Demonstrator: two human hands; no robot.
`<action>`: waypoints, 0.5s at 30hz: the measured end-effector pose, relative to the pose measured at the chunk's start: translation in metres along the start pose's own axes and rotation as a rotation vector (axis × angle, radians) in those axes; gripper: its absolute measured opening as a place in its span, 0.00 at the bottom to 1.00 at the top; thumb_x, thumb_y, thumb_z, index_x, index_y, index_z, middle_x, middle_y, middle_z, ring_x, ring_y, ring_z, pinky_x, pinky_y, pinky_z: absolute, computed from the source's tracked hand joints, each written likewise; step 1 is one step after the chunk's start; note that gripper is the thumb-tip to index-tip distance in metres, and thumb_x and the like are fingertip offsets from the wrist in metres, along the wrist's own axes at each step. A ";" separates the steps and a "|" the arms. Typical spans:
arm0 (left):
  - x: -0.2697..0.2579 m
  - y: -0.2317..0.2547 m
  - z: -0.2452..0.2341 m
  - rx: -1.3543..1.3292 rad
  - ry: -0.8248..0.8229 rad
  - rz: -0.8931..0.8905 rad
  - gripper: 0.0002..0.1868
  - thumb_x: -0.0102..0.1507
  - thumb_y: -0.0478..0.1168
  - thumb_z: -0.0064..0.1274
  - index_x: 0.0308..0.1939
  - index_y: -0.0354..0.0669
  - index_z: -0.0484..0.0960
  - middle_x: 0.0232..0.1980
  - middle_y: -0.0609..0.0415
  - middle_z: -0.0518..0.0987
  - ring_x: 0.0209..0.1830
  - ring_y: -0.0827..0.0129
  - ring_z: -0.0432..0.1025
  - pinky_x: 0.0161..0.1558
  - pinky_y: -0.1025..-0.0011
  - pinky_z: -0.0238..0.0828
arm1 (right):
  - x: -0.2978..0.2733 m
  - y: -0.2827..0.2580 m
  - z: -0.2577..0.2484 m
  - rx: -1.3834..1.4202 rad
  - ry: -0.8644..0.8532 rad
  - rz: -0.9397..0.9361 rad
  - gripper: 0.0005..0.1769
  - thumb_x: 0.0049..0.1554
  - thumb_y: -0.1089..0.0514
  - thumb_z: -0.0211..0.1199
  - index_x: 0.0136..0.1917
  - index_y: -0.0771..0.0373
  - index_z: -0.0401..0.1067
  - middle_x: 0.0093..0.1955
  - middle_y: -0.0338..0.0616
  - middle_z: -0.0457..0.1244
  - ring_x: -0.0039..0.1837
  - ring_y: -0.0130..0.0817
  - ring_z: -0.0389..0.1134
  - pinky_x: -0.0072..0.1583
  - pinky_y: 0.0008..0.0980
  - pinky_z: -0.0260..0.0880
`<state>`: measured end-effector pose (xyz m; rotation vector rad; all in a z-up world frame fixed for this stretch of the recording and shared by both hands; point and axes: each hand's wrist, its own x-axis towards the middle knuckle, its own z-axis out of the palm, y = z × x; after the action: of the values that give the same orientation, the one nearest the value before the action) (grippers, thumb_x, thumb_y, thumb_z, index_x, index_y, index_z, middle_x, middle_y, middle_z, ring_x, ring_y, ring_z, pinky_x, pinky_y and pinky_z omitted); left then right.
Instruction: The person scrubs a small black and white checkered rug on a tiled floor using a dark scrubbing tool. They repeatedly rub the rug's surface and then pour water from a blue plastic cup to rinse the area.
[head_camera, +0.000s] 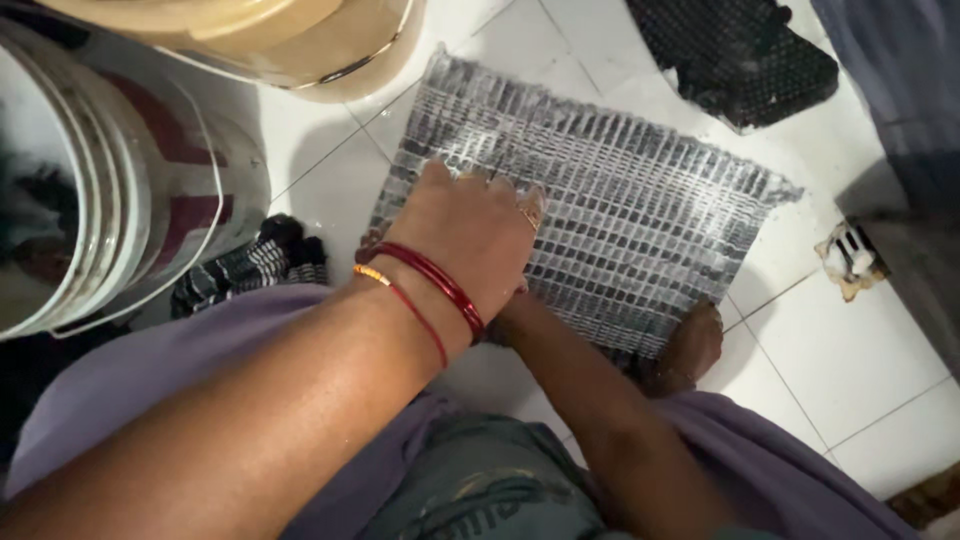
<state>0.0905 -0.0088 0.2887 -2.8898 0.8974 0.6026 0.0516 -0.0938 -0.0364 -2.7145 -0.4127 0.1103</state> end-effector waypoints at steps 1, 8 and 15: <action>0.001 0.000 0.001 0.005 0.009 0.009 0.36 0.55 0.57 0.60 0.65 0.48 0.73 0.52 0.51 0.81 0.53 0.56 0.75 0.53 0.48 0.66 | -0.003 0.007 -0.004 0.011 0.016 -0.050 0.29 0.59 0.49 0.59 0.70 0.64 0.69 0.67 0.55 0.65 0.68 0.55 0.64 0.68 0.51 0.63; -0.019 -0.024 -0.014 -0.135 -0.118 -0.095 0.23 0.65 0.51 0.55 0.60 0.47 0.77 0.52 0.51 0.82 0.55 0.54 0.75 0.56 0.51 0.66 | -0.068 0.208 -0.131 -0.015 0.582 0.584 0.26 0.62 0.51 0.64 0.69 0.68 0.70 0.54 0.58 0.66 0.51 0.50 0.70 0.52 0.45 0.74; -0.013 -0.008 -0.006 -0.072 0.051 -0.040 0.19 0.64 0.46 0.51 0.58 0.49 0.78 0.48 0.52 0.82 0.50 0.56 0.76 0.52 0.49 0.65 | -0.060 0.067 -0.022 -0.050 -0.032 0.475 0.28 0.59 0.41 0.65 0.64 0.62 0.72 0.62 0.58 0.66 0.63 0.57 0.67 0.63 0.52 0.66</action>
<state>0.0875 0.0041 0.2991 -2.9924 0.8386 0.5727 0.0160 -0.1792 -0.0412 -2.8090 0.2311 0.2744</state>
